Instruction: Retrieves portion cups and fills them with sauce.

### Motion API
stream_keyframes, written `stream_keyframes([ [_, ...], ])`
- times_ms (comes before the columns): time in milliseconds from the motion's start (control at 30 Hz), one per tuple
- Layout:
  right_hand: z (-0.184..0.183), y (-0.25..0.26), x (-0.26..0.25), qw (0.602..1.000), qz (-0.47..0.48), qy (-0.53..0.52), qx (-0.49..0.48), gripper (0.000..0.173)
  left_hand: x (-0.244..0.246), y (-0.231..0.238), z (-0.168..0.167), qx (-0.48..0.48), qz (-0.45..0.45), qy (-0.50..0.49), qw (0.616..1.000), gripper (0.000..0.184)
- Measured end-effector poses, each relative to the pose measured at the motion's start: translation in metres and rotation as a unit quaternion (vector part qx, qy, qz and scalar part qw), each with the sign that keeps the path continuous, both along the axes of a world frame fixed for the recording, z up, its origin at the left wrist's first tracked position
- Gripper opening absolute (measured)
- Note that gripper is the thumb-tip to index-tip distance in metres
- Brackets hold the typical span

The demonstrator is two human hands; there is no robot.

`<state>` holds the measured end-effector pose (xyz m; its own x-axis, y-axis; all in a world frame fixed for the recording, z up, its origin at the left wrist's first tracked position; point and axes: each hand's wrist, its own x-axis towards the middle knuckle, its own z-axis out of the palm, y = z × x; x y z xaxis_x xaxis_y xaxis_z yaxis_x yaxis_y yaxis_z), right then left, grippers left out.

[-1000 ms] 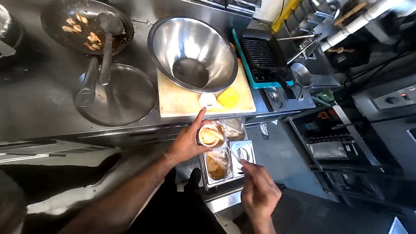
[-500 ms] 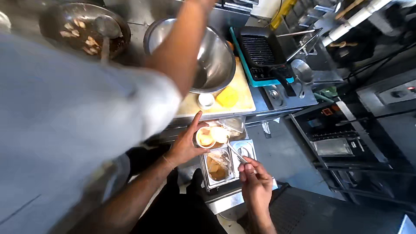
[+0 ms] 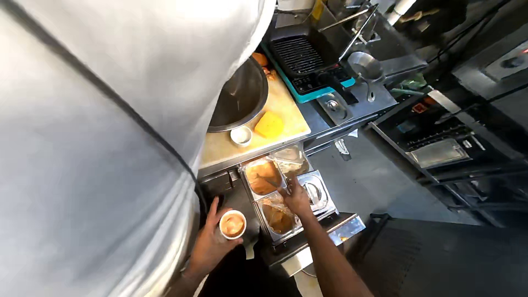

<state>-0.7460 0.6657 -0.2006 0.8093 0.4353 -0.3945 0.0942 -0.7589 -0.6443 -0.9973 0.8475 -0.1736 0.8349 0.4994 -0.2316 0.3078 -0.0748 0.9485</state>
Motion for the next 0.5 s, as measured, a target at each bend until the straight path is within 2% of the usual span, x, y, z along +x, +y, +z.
stream_keyframes([
  [67, -0.003, -0.027, -0.004, 0.999, 0.022, 0.015, 0.022, 0.042, -0.008, -0.001, 0.000, -0.010, 0.002, 0.000, 1.000, 0.133],
  [100, -0.002, -0.050, -0.010, 0.994, 0.038, 0.092, 0.037, 0.029, -0.011, -0.002, 0.000, -0.009, 0.003, 0.001, 1.000, 0.132],
  [167, 0.005, -0.108, -0.031, 0.943, 0.087, 0.318, 0.034, 0.028, -0.018, -0.005, -0.001, 0.004, 0.003, -0.003, 1.000, 0.129],
  [233, 0.001, -0.157, -0.050, 0.880, 0.127, 0.452, -0.075, 0.030, -0.020, -0.006, 0.001, 0.020, -0.009, -0.006, 1.000, 0.127],
  [267, -0.010, -0.175, -0.058, 0.863, 0.126, 0.466, -0.148, 0.037, -0.020, -0.007, 0.002, 0.024, -0.018, -0.006, 1.000, 0.128],
  [300, -0.024, -0.190, -0.065, 0.864, 0.117, 0.450, -0.192, 0.045, -0.019, -0.009, 0.002, 0.028, -0.020, -0.009, 0.999, 0.128],
  [333, -0.035, -0.199, -0.072, 0.882, 0.098, 0.420, -0.191, 0.053, -0.019, -0.013, 0.002, 0.033, -0.019, -0.011, 0.999, 0.128],
  [400, -0.046, -0.196, -0.079, 0.917, 0.024, 0.385, -0.099, 0.047, -0.018, -0.019, -0.003, 0.058, -0.017, -0.021, 0.998, 0.126],
  [500, -0.046, -0.160, -0.076, 0.920, -0.074, 0.384, -0.004, 0.037, -0.012, -0.023, 0.002, 0.076, -0.012, -0.045, 0.996, 0.127],
])
